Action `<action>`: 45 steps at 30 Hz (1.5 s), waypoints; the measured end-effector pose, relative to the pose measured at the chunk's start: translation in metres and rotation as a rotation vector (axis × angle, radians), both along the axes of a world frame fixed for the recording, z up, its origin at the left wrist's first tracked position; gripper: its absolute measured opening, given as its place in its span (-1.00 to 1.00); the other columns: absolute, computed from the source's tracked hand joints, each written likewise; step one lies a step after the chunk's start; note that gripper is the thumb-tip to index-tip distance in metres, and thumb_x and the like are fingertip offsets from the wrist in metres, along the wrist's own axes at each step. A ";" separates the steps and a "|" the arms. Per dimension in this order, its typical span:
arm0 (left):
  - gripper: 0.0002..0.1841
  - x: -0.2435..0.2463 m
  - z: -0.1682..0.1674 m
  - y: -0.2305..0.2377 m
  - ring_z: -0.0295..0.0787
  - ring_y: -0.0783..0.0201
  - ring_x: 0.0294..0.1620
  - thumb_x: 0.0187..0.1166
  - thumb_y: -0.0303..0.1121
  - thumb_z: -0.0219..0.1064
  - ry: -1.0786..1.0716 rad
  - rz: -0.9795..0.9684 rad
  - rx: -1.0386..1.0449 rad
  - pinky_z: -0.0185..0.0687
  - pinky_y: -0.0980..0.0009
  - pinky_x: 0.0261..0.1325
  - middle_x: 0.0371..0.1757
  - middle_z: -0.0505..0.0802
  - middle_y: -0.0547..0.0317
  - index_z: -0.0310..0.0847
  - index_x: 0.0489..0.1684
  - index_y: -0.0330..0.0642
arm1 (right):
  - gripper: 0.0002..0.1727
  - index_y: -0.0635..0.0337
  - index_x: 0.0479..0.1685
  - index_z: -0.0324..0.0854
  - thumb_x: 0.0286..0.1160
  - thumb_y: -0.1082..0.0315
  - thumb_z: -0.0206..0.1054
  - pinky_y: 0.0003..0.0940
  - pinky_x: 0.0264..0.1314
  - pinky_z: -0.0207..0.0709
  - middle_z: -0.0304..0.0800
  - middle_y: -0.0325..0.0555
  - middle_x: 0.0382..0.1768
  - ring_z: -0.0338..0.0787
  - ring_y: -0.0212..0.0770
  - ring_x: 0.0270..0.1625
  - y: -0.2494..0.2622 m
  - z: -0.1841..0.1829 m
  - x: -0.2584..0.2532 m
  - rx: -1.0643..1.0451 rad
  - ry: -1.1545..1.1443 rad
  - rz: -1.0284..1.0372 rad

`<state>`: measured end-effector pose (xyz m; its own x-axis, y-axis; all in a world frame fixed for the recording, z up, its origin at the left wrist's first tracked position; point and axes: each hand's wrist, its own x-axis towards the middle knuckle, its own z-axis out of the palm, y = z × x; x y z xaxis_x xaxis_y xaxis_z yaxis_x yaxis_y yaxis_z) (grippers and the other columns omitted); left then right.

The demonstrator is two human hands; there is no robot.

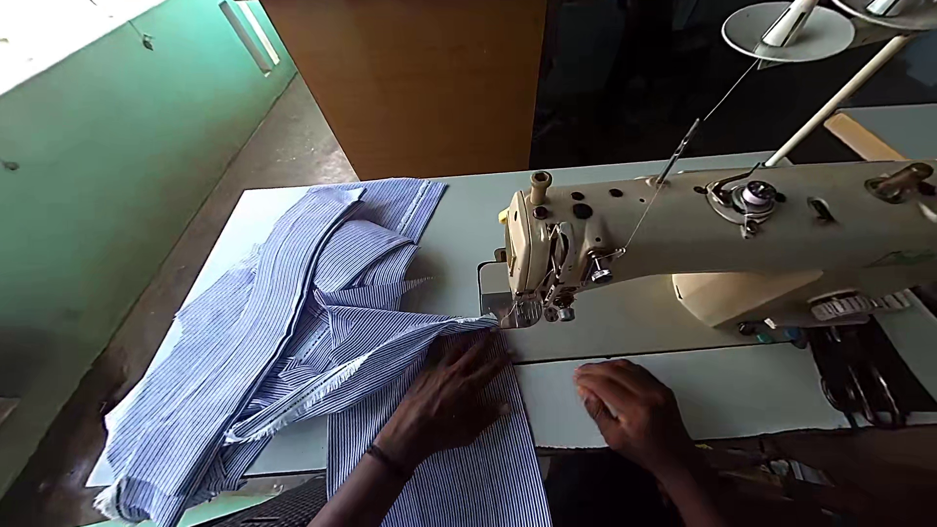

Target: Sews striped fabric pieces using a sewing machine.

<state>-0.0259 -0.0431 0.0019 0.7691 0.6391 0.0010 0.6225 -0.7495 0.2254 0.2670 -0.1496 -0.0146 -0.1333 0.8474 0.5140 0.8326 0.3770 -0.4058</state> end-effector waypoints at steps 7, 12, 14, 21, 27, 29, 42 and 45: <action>-0.26 0.020 0.003 0.034 0.03 0.18 0.89 0.59 0.44 -0.04 -0.040 -0.060 0.009 0.19 -0.08 0.74 0.92 0.14 0.34 0.26 0.80 0.48 | -0.69 -0.08 -0.11 0.89 0.66 0.08 0.21 -0.30 0.12 0.70 0.89 -0.39 0.04 0.79 -0.35 0.11 0.008 -0.005 -0.004 -0.020 -0.015 -0.162; -0.23 0.031 0.002 0.045 0.04 0.14 0.89 0.60 0.45 -0.05 -0.055 -0.119 -0.001 0.28 -0.03 0.72 0.92 0.15 0.32 0.22 0.83 0.43 | -0.69 -0.09 -0.14 0.89 0.66 0.08 0.22 -0.32 0.16 0.71 0.89 -0.42 0.06 0.79 -0.38 0.17 0.007 -0.006 -0.001 -0.024 -0.011 -0.150; -0.23 0.031 0.001 0.050 0.05 0.15 0.89 0.60 0.45 -0.05 -0.049 -0.140 -0.009 0.28 0.00 0.73 0.92 0.16 0.32 0.20 0.84 0.43 | -0.70 -0.09 -0.14 0.89 0.66 0.09 0.22 -0.35 0.18 0.70 0.88 -0.43 0.06 0.79 -0.40 0.16 0.008 -0.005 -0.001 -0.029 -0.004 -0.150; -0.21 0.030 0.000 0.059 -0.01 0.15 0.91 0.63 0.46 -0.12 -0.048 -0.174 0.016 0.20 0.03 0.78 0.92 0.15 0.28 0.16 0.86 0.39 | -0.71 -0.10 -0.13 0.89 0.67 0.09 0.22 -0.38 0.16 0.69 0.87 -0.46 0.05 0.77 -0.43 0.14 0.010 -0.005 -0.001 -0.025 0.014 -0.145; -0.32 0.038 0.005 0.016 0.26 0.16 0.78 0.66 0.36 -0.04 -0.032 -0.113 0.109 0.07 -0.25 0.77 0.70 0.50 0.30 0.48 0.66 0.29 | -0.72 -0.06 -0.14 0.89 0.66 0.12 0.25 -0.32 0.23 0.70 0.88 -0.38 0.07 0.79 -0.37 0.20 0.000 -0.004 -0.003 -0.008 -0.009 -0.165; -0.20 0.033 0.000 0.009 0.09 0.19 0.86 0.60 0.49 -0.14 -0.016 -0.114 0.064 -0.12 -0.32 0.81 0.81 0.36 0.31 0.32 0.78 0.35 | -0.72 -0.07 -0.15 0.89 0.65 0.11 0.24 -0.33 0.19 0.70 0.89 -0.38 0.04 0.79 -0.37 0.17 0.000 -0.004 -0.004 -0.003 -0.013 -0.179; -0.18 0.029 -0.008 0.020 0.29 0.06 0.74 0.55 0.54 -0.19 -0.096 -0.167 0.112 -0.07 -0.33 0.76 0.67 0.51 0.21 0.38 0.74 0.39 | -0.73 -0.08 -0.16 0.88 0.65 0.11 0.25 -0.34 0.18 0.69 0.88 -0.40 0.01 0.78 -0.38 0.17 0.003 -0.002 -0.005 -0.020 -0.009 -0.185; -0.32 0.030 -0.003 0.014 0.37 0.02 0.71 0.67 0.39 -0.12 -0.079 -0.199 0.182 -0.02 -0.38 0.74 0.61 0.59 0.18 0.48 0.66 0.36 | -0.73 -0.05 -0.17 0.87 0.63 0.13 0.25 -0.33 0.18 0.69 0.88 -0.38 0.01 0.78 -0.36 0.17 0.003 -0.002 -0.005 -0.015 -0.006 -0.178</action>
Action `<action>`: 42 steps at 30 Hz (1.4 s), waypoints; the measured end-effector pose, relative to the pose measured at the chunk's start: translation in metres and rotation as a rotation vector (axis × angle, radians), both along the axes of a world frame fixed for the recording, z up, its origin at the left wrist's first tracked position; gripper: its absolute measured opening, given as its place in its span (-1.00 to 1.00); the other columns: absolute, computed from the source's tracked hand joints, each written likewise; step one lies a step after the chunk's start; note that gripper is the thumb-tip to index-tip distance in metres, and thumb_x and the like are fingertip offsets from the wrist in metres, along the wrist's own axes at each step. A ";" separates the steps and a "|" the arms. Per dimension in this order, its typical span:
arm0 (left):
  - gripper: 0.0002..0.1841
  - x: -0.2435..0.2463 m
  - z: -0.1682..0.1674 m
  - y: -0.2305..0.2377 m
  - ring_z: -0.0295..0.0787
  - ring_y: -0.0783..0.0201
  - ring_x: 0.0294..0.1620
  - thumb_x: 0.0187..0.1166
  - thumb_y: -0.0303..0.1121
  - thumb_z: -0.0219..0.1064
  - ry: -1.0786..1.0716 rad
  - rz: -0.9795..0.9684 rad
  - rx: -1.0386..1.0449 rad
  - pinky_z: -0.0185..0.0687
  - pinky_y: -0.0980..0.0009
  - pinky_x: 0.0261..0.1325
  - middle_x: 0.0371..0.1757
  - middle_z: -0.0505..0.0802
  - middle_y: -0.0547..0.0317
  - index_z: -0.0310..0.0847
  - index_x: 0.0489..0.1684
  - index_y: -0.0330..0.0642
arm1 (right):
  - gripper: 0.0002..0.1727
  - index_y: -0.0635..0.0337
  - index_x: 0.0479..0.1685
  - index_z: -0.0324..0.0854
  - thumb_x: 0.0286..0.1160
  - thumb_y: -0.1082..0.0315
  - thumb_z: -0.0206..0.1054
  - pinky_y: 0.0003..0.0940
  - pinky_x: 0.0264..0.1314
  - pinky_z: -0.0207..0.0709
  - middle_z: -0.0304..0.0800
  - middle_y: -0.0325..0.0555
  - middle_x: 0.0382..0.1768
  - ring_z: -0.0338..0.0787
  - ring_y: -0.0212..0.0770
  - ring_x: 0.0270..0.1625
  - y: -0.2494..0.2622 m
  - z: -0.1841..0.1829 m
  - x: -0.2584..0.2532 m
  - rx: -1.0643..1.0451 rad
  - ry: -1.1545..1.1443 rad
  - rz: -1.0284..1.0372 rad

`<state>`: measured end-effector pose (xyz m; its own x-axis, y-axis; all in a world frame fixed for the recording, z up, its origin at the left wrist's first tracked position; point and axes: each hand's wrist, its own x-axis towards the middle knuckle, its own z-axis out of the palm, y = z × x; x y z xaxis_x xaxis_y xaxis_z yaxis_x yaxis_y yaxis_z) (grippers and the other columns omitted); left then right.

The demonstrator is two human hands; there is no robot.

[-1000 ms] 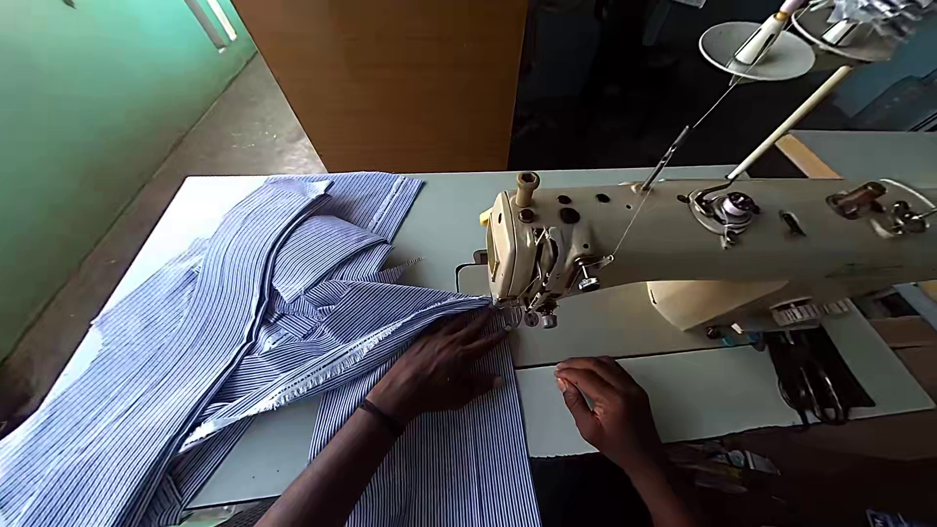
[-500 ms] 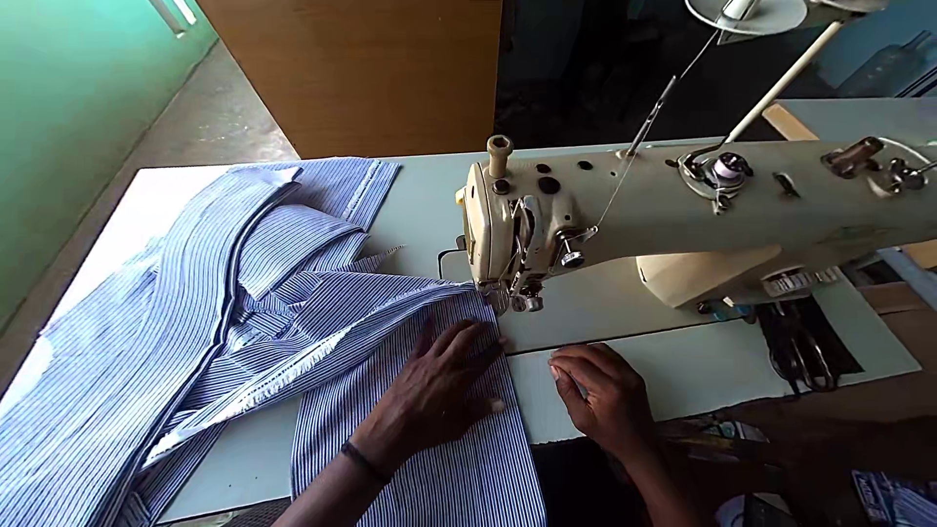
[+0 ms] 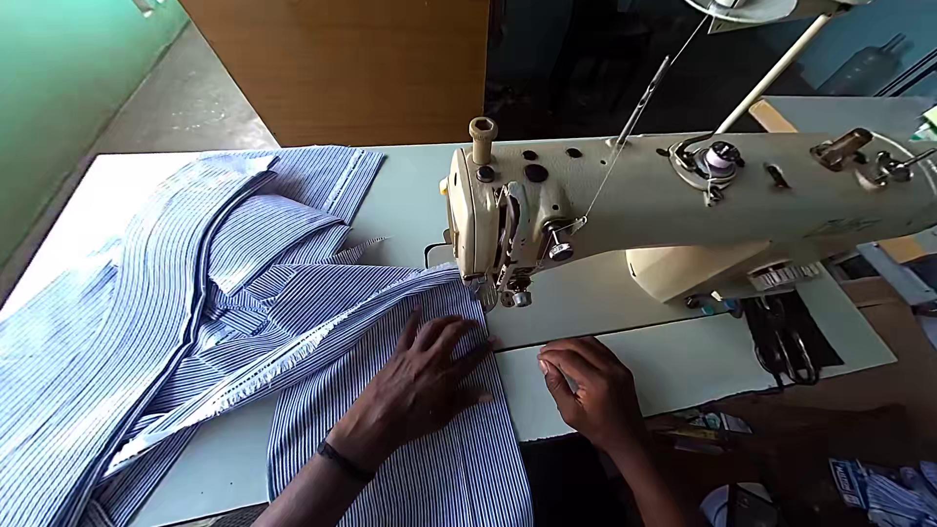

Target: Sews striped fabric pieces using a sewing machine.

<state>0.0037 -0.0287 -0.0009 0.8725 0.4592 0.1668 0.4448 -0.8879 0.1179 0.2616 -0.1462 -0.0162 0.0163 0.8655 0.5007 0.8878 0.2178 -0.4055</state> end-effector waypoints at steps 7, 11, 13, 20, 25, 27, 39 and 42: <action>-0.25 -0.006 0.002 -0.029 0.12 0.19 0.86 0.62 0.48 -0.23 0.057 0.049 -0.147 -0.25 -0.50 0.76 0.79 0.39 0.38 0.27 0.79 0.51 | -0.73 -0.06 -0.16 0.87 0.64 0.11 0.25 -0.34 0.17 0.68 0.87 -0.39 0.02 0.78 -0.38 0.16 0.000 0.002 0.000 -0.014 0.008 -0.004; -0.21 -0.014 -0.002 -0.012 0.10 0.12 0.87 0.55 0.54 -0.22 0.051 -0.039 -0.079 -0.24 -0.53 0.75 0.81 0.37 0.34 0.27 0.79 0.53 | -0.73 -0.05 -0.16 0.87 0.64 0.11 0.25 -0.34 0.17 0.69 0.87 -0.37 0.01 0.78 -0.37 0.15 0.000 0.001 -0.001 -0.012 0.012 -0.007; -0.20 -0.016 0.000 -0.005 0.08 0.10 0.87 0.55 0.55 -0.23 0.051 -0.057 -0.077 -0.28 -0.50 0.77 0.82 0.36 0.33 0.25 0.79 0.55 | -0.72 -0.06 -0.15 0.87 0.64 0.10 0.25 -0.34 0.14 0.69 0.87 -0.38 0.01 0.78 -0.37 0.14 0.001 0.001 0.000 -0.016 0.008 -0.008; -0.21 -0.016 0.000 0.013 0.22 0.09 0.79 0.55 0.55 -0.27 0.032 -0.070 -0.066 -0.20 -0.44 0.78 0.69 0.50 0.28 0.31 0.76 0.57 | -0.72 -0.12 -0.11 0.87 0.67 0.07 0.22 -0.34 0.07 0.66 0.83 -0.41 0.03 0.75 -0.37 0.10 0.004 -0.001 -0.002 -0.036 -0.037 -0.010; -0.25 -0.014 0.002 0.020 0.19 0.11 0.81 0.56 0.53 -0.18 0.037 -0.061 -0.074 -0.19 -0.46 0.76 0.71 0.46 0.31 0.30 0.75 0.59 | -0.71 -0.11 -0.10 0.87 0.66 0.07 0.22 -0.33 0.11 0.66 0.83 -0.40 0.03 0.75 -0.36 0.12 0.003 -0.001 -0.001 -0.030 -0.052 -0.011; -0.26 -0.013 0.002 0.024 0.21 0.11 0.79 0.56 0.51 -0.15 0.027 -0.061 -0.074 -0.18 -0.45 0.76 0.70 0.47 0.31 0.33 0.74 0.58 | -0.71 -0.10 -0.10 0.88 0.67 0.08 0.22 -0.30 0.13 0.68 0.84 -0.37 0.03 0.77 -0.35 0.14 0.002 -0.002 -0.001 -0.025 -0.053 -0.011; -0.28 -0.009 0.000 0.055 0.26 0.13 0.75 0.56 0.51 -0.13 0.009 -0.065 -0.076 -0.16 -0.41 0.78 0.66 0.50 0.31 0.34 0.73 0.60 | -0.72 -0.11 -0.12 0.87 0.66 0.09 0.22 -0.33 0.14 0.68 0.84 -0.42 0.03 0.76 -0.37 0.15 0.004 -0.005 -0.003 -0.024 -0.045 -0.015; -0.29 -0.003 -0.001 0.061 0.30 0.10 0.73 0.57 0.48 -0.09 -0.018 -0.079 -0.071 -0.10 -0.40 0.76 0.65 0.52 0.26 0.40 0.70 0.54 | -0.71 -0.11 -0.12 0.88 0.66 0.09 0.22 -0.30 0.13 0.68 0.84 -0.39 0.03 0.77 -0.35 0.13 0.004 -0.005 0.000 -0.019 -0.048 -0.017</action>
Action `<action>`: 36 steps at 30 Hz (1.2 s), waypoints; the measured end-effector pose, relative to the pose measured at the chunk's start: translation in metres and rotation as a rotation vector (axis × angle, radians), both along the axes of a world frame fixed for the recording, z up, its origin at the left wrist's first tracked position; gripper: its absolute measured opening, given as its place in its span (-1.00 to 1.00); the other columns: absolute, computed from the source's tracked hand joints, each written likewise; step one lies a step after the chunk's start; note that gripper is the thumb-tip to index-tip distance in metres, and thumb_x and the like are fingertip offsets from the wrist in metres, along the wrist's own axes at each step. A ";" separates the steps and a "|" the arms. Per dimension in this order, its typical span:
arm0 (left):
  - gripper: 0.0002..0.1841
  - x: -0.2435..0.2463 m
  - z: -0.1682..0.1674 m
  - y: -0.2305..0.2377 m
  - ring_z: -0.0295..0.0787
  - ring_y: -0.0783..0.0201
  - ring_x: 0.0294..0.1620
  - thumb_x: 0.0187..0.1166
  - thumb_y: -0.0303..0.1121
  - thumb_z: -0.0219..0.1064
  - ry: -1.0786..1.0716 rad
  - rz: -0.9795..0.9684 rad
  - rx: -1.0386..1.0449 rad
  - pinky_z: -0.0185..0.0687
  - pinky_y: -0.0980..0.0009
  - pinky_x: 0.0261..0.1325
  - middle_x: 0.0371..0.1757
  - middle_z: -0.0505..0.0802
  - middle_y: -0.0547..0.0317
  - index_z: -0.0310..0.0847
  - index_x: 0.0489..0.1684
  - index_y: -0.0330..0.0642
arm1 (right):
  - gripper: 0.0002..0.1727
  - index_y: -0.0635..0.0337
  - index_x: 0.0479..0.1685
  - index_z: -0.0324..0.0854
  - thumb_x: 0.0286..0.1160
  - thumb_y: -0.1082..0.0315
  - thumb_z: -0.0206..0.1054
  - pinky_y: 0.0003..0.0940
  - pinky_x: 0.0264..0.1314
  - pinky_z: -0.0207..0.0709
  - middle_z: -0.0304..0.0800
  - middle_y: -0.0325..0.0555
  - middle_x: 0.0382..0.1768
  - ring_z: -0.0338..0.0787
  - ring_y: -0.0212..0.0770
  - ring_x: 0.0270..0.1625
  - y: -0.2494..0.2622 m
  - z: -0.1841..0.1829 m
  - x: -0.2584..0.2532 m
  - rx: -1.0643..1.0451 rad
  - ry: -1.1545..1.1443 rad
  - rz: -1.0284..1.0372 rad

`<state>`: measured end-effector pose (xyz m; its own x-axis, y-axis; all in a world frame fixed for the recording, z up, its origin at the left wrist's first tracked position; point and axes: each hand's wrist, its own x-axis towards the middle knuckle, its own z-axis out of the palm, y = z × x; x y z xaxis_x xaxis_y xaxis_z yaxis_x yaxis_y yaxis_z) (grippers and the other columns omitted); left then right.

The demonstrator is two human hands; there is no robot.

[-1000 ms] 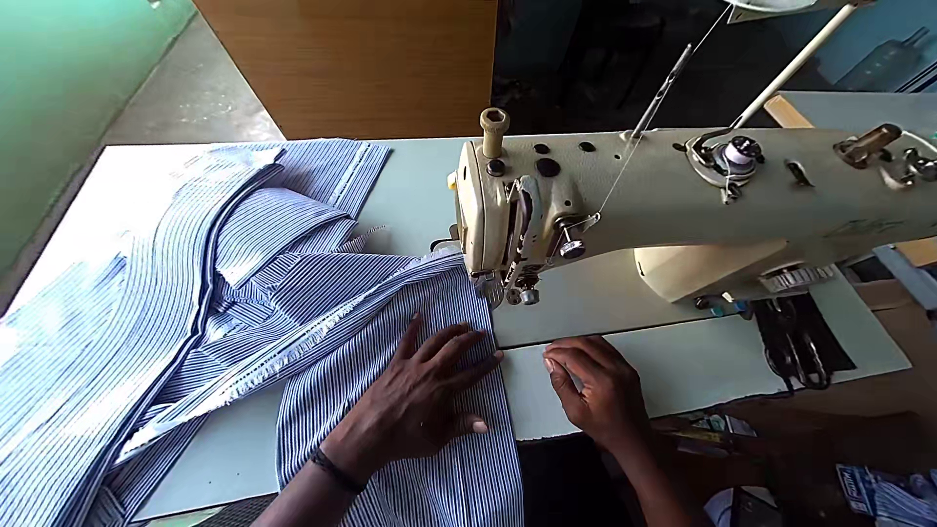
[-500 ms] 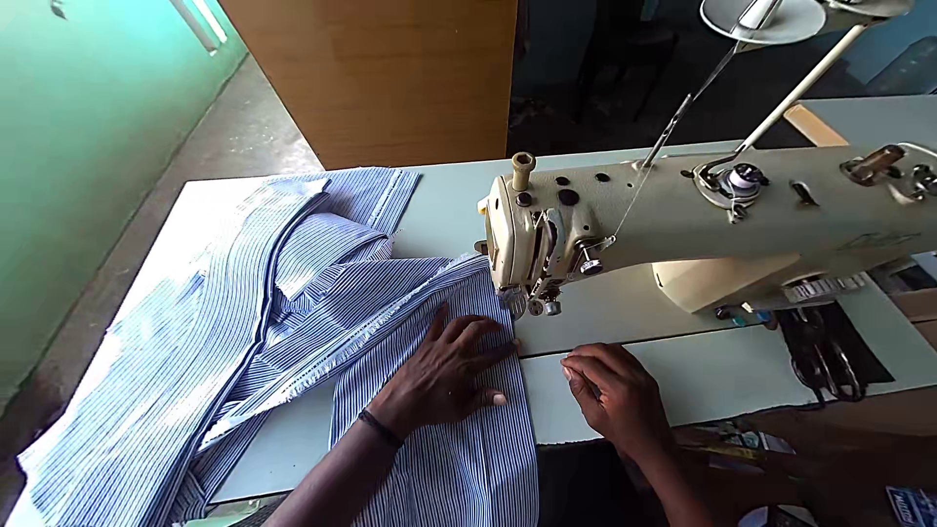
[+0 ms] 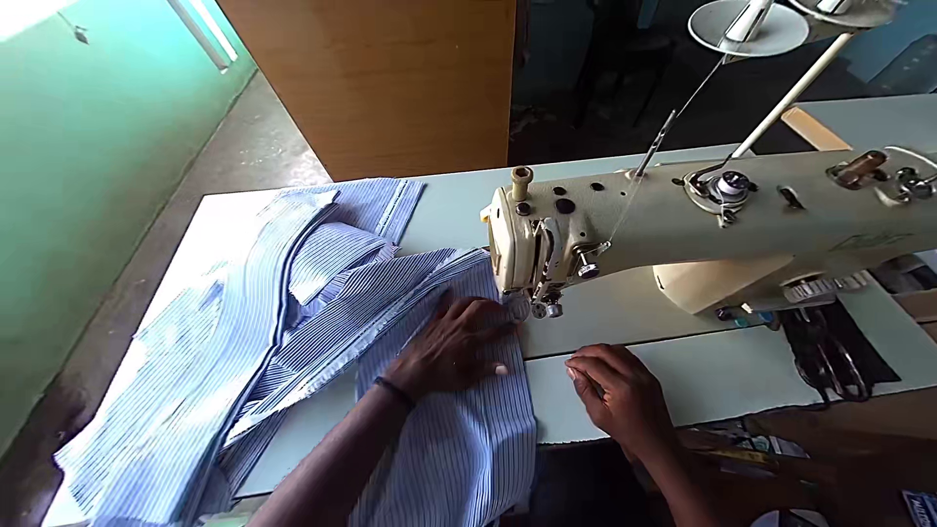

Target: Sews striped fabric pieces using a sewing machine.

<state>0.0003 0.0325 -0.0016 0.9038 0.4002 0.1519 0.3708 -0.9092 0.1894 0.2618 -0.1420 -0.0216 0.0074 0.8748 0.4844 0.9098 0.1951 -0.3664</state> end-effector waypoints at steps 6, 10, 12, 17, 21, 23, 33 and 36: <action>-0.64 -0.035 0.027 -0.031 0.61 0.26 0.47 0.75 0.00 0.17 -0.195 0.144 0.100 0.51 0.15 0.55 0.40 0.76 0.32 0.80 0.29 0.20 | -0.66 -0.04 -0.08 0.89 0.65 0.05 0.21 -0.13 0.21 0.71 0.88 -0.25 0.06 0.81 -0.20 0.19 -0.001 -0.003 0.005 -0.003 0.052 0.037; -0.52 -0.115 0.045 -0.084 0.60 0.01 0.49 0.53 -0.18 0.36 -0.245 0.920 0.118 0.65 -0.05 0.38 0.47 0.68 0.10 0.62 0.48 0.12 | -0.65 -0.02 -0.11 0.89 0.63 0.07 0.20 -0.13 0.14 0.72 0.89 -0.21 0.03 0.83 -0.17 0.13 -0.001 -0.004 0.007 -0.014 0.062 0.025; -0.48 -0.154 0.042 -0.101 0.62 -0.35 0.38 0.43 -0.27 0.47 -0.125 1.162 0.094 0.61 -0.33 0.23 0.43 0.67 -0.23 0.64 0.45 -0.03 | -0.66 -0.03 -0.12 0.89 0.62 0.07 0.20 -0.16 0.11 0.72 0.90 -0.23 0.01 0.83 -0.19 0.11 0.001 -0.003 0.005 -0.004 0.053 0.020; -0.81 -0.122 0.095 -0.115 0.81 -0.02 -0.44 0.71 -0.34 0.21 -0.252 1.171 0.213 0.70 -0.07 -0.46 -0.15 0.83 -0.05 0.71 0.01 -0.20 | -0.63 -0.07 -0.16 0.89 0.64 0.02 0.17 -0.15 0.05 0.71 0.89 -0.21 -0.04 0.83 -0.16 0.06 0.004 -0.003 0.006 -0.001 0.015 0.027; -0.81 -0.049 0.170 -0.071 0.80 0.02 -0.22 0.74 -0.35 0.18 -0.536 1.019 0.257 0.75 0.01 -0.23 -0.02 0.77 -0.08 0.63 0.07 -0.24 | -0.65 -0.04 -0.11 0.89 0.64 0.04 0.21 -0.02 0.15 0.71 0.89 -0.12 0.02 0.83 -0.05 0.13 0.001 -0.003 0.008 -0.049 0.043 0.051; -0.78 -0.014 0.205 -0.010 0.80 -0.07 0.05 0.71 -0.39 0.19 -0.534 0.915 0.212 0.75 0.00 0.04 0.15 0.74 -0.21 0.64 0.10 -0.33 | -0.66 -0.03 -0.10 0.89 0.64 0.05 0.22 -0.08 0.15 0.72 0.88 -0.13 0.04 0.83 -0.09 0.14 -0.001 -0.004 0.009 -0.023 0.048 0.038; -0.73 0.031 0.172 0.073 0.84 -0.12 0.02 0.71 -0.11 0.21 0.057 0.501 0.091 0.69 -0.27 -0.01 -0.02 0.87 0.01 0.80 -0.03 -0.01 | -0.71 0.07 -0.07 0.88 0.60 0.17 0.26 -0.15 0.32 0.68 0.85 -0.03 0.10 0.78 -0.10 0.25 -0.044 -0.010 0.004 0.139 0.164 -0.157; -0.72 -0.004 0.114 -0.029 0.85 0.16 0.00 0.64 0.05 0.30 0.191 0.412 -0.116 0.72 -0.09 0.15 -0.12 0.90 0.30 0.87 -0.16 0.17 | -0.77 -0.03 0.06 0.81 0.64 0.18 0.29 -0.25 0.38 0.63 0.72 -0.04 0.18 0.69 -0.17 0.32 -0.087 -0.022 -0.012 0.182 0.225 -0.246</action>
